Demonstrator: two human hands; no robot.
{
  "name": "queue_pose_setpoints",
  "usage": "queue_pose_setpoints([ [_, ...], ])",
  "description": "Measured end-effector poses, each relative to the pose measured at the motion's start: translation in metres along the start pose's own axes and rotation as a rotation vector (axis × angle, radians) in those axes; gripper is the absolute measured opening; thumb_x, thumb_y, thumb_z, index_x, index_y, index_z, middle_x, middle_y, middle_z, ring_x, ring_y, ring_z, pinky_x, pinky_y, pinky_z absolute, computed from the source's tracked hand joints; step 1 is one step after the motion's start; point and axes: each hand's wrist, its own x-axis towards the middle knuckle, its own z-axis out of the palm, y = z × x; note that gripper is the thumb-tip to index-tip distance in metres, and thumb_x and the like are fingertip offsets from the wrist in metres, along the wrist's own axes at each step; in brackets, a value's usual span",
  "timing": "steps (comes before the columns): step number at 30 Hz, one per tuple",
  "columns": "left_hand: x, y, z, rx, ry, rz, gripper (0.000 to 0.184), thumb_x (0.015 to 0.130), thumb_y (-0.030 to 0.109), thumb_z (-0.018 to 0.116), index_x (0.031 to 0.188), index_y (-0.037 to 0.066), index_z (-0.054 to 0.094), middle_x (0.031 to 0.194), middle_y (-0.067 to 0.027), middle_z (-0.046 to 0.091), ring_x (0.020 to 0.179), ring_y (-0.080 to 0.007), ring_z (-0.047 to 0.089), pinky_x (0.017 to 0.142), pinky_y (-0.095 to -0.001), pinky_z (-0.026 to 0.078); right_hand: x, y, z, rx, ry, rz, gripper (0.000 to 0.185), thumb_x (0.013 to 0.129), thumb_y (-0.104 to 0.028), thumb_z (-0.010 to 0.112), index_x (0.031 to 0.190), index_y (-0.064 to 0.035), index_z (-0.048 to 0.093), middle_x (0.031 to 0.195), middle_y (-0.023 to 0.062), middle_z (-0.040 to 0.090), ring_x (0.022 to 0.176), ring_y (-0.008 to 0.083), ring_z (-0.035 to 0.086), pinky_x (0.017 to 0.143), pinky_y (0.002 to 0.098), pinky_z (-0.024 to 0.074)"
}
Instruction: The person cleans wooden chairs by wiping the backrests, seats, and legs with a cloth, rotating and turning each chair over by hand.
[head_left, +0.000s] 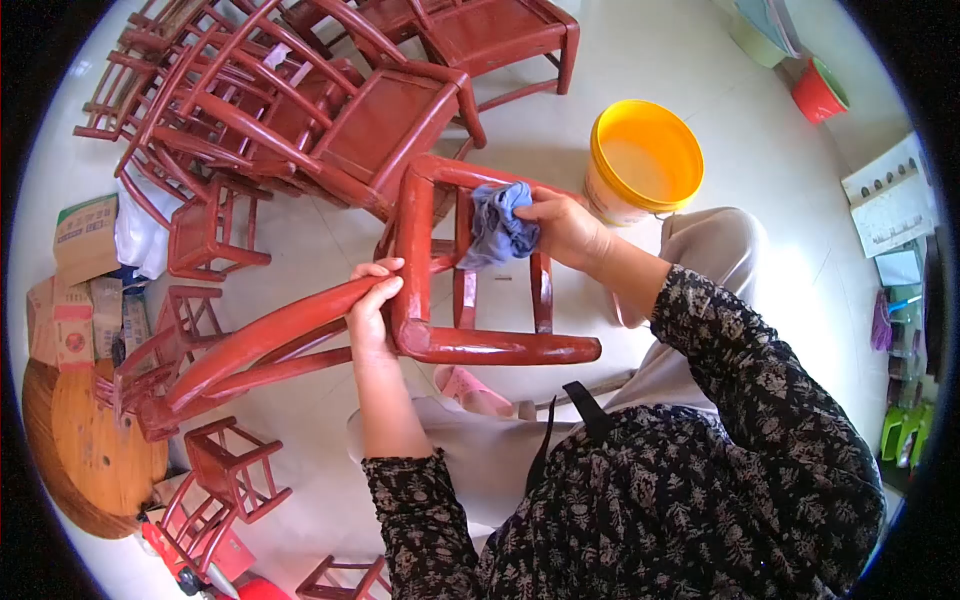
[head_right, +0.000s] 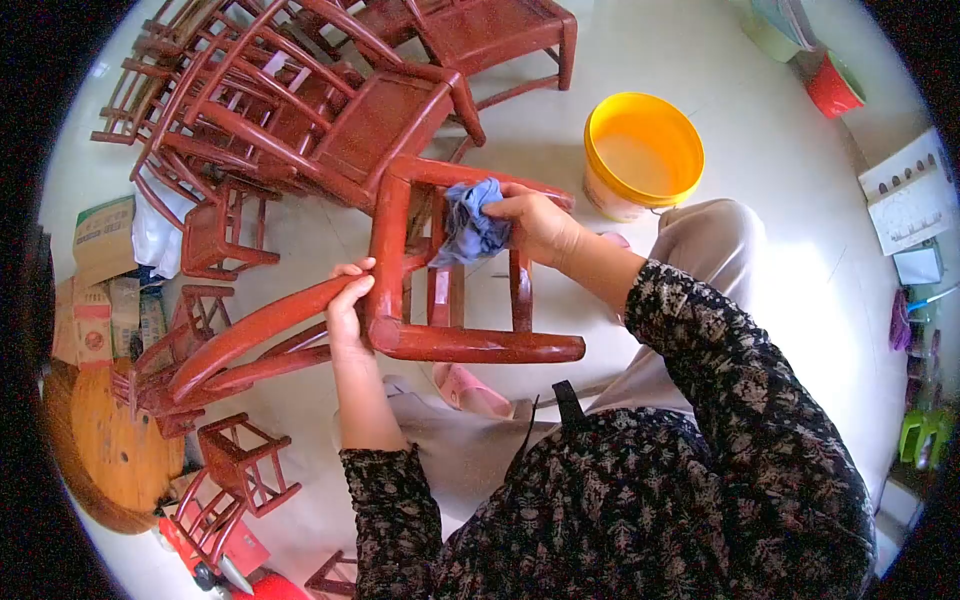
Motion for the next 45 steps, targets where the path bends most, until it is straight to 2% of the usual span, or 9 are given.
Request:
queue_pose_setpoints([
  [8, -0.002, 0.003, -0.002, 0.024, 0.006, 0.026, 0.021, 0.069, -0.004, 0.060, 0.084, 0.008, 0.050, 0.100, -0.0109, 0.060, 0.092, -0.0219, 0.056, 0.082, -0.0339, 0.049, -0.008, 0.050, -0.007, -0.026, 0.170, 0.120, 0.032, 0.073, 0.003, 0.048, 0.105, 0.0003, 0.050, 0.099, 0.0113, 0.058, 0.095, 0.0253, 0.058, 0.085, 0.0382, 0.0482],
  [10, -0.001, 0.004, -0.003, 0.011, 0.016, 0.024, 0.021, 0.069, -0.004, 0.060, 0.084, 0.008, 0.050, 0.099, -0.0107, 0.060, 0.092, -0.0217, 0.056, 0.082, -0.0336, 0.048, -0.010, 0.041, -0.032, 0.183, -0.237, 0.230, 0.036, 0.066, -0.003, 0.046, 0.101, 0.0000, 0.053, 0.100, 0.0119, 0.059, 0.095, 0.0268, 0.057, 0.091, 0.0384, 0.0444],
  [13, 0.002, 0.004, -0.005, 0.003, 0.000, 0.002, 0.022, 0.068, -0.005, 0.060, 0.084, 0.007, 0.051, 0.099, -0.0102, 0.060, 0.091, -0.0213, 0.056, 0.082, -0.0327, 0.048, -0.034, 0.010, -0.027, 0.109, -0.082, 0.193, 0.047, 0.059, -0.007, 0.044, 0.105, 0.0000, 0.054, 0.104, 0.0127, 0.059, 0.098, 0.0284, 0.056, 0.095, 0.0392, 0.0405],
  [19, 0.002, 0.006, -0.007, 0.037, -0.001, -0.010, 0.021, 0.068, -0.004, 0.061, 0.084, 0.007, 0.052, 0.098, -0.0099, 0.061, 0.093, -0.0210, 0.056, 0.084, -0.0321, 0.047, -0.041, -0.036, -0.024, 0.149, -0.314, 0.139, 0.050, 0.078, -0.027, 0.061, 0.120, -0.0023, 0.051, 0.114, 0.0109, 0.059, 0.106, 0.0243, 0.055, 0.097, 0.0376, 0.0393],
  [31, -0.003, 0.005, -0.003, 0.076, 0.012, 0.010, 0.022, 0.065, -0.004, 0.059, 0.082, 0.007, 0.051, 0.096, -0.0104, 0.060, 0.094, -0.0215, 0.054, 0.088, -0.0326, 0.043, -0.009, -0.131, -0.049, -0.120, -0.208, -0.057, 0.032, 0.083, -0.006, 0.052, 0.113, 0.0045, 0.056, 0.106, 0.0136, 0.062, 0.098, 0.0253, 0.059, 0.096, 0.0349, 0.0403],
  [34, -0.005, 0.008, 0.002, 0.066, 0.024, -0.008, 0.023, 0.065, -0.004, 0.059, 0.083, 0.008, 0.050, 0.096, -0.0100, 0.060, 0.094, -0.0216, 0.054, 0.087, -0.0323, 0.043, 0.014, -0.138, -0.048, -1.792, 0.148, -0.259, 0.028, 0.086, -0.007, 0.049, 0.111, 0.0031, 0.058, 0.096, 0.0072, 0.063, 0.087, 0.0166, 0.058, 0.082, 0.0292, 0.0445],
  [38, -0.006, 0.010, 0.002, 0.070, 0.017, -0.007, 0.024, 0.065, -0.004, 0.059, 0.083, 0.008, 0.050, 0.095, -0.0098, 0.059, 0.093, -0.0221, 0.054, 0.086, -0.0330, 0.044, 0.049, -0.119, -0.075, -0.888, 0.322, -0.546, 0.028, 0.078, -0.014, 0.056, 0.104, -0.0044, 0.064, 0.090, 0.0150, 0.065, 0.082, 0.0260, 0.062, 0.075, 0.0351, 0.0481],
  [41, -0.009, 0.010, 0.004, 0.092, 0.035, -0.001, 0.024, 0.065, -0.004, 0.059, 0.084, 0.008, 0.049, 0.095, -0.0101, 0.058, 0.094, -0.0221, 0.053, 0.087, -0.0346, 0.044, 0.067, -0.119, -0.069, -1.588, 0.285, -0.734, 0.027, 0.078, -0.016, 0.056, 0.101, -0.0023, 0.064, 0.090, 0.0192, 0.064, 0.085, 0.0301, 0.062, 0.076, 0.0362, 0.0480],
  [45, -0.010, 0.010, 0.002, 0.105, 0.010, 0.006, 0.022, 0.069, -0.002, 0.061, 0.084, 0.008, 0.049, 0.096, -0.0103, 0.058, 0.096, -0.0224, 0.052, 0.090, -0.0355, 0.041, 0.079, -0.112, -0.053, -1.228, 0.452, -0.508, 0.027, 0.079, -0.020, 0.056, 0.099, -0.0041, 0.065, 0.087, 0.0195, 0.064, 0.081, 0.0306, 0.062, 0.077, 0.0374, 0.0476],
])
